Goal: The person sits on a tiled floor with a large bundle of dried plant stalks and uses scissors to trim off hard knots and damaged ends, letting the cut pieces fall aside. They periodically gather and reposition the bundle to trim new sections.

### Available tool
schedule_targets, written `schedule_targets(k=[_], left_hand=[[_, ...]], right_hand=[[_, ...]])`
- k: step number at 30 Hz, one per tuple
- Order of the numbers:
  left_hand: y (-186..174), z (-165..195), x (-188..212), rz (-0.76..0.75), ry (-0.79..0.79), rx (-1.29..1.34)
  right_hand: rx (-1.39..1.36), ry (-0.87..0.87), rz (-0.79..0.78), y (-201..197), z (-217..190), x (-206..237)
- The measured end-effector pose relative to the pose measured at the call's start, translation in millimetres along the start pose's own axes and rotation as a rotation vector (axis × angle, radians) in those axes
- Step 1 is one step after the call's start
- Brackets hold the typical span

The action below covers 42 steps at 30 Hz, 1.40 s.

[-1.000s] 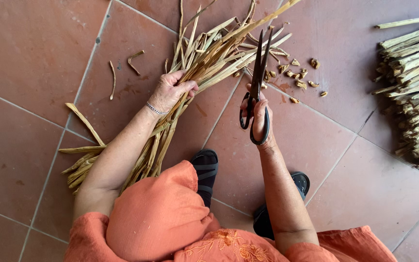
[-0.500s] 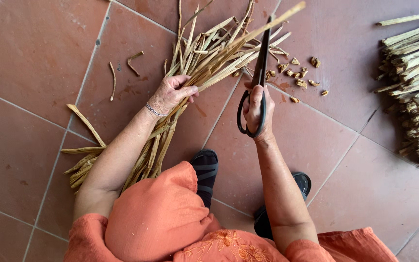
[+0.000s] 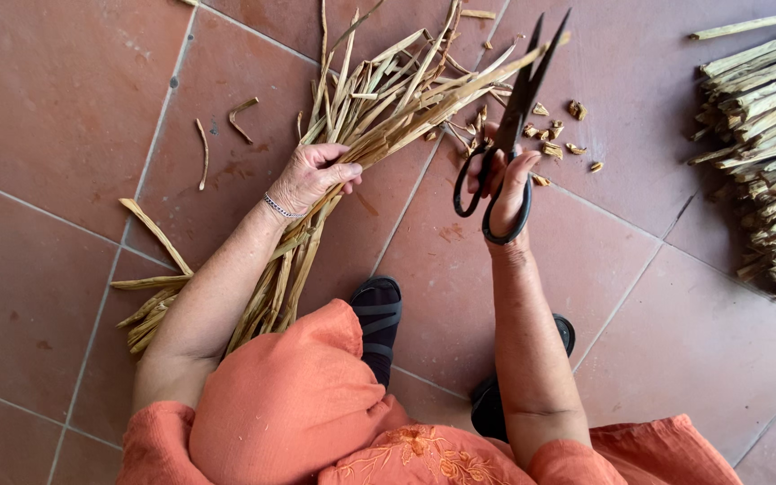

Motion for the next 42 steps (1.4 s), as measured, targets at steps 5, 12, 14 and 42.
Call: schedule_targets(k=[5,12,14,42], left_hand=[[3,1,-1,-0.004,0.016,-0.009],[0,-4,-4,0.069,0.032,0.022],[0,-6,-6,0.091,0.043,0.078],[-35,-24,-15,0.286,0.111,0.448]], right_hand=[[0.011,0.013,0.100,-11,-16,5],[0.106,-0.020,0.197,-8,-13,20],[0.064,-0.012,0.190,-9,-6,21],[0.212,-0.322,0.086,34,15,74]])
Point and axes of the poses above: each hand's wrist, its own x-axis away from the middle knuckle, its own y-axis out of the palm, z = x × y, the point moved 7 cm from there along -x, towards the middle knuckle, and after that the axes turned 8 degrees about y, right-handed, at the moved point
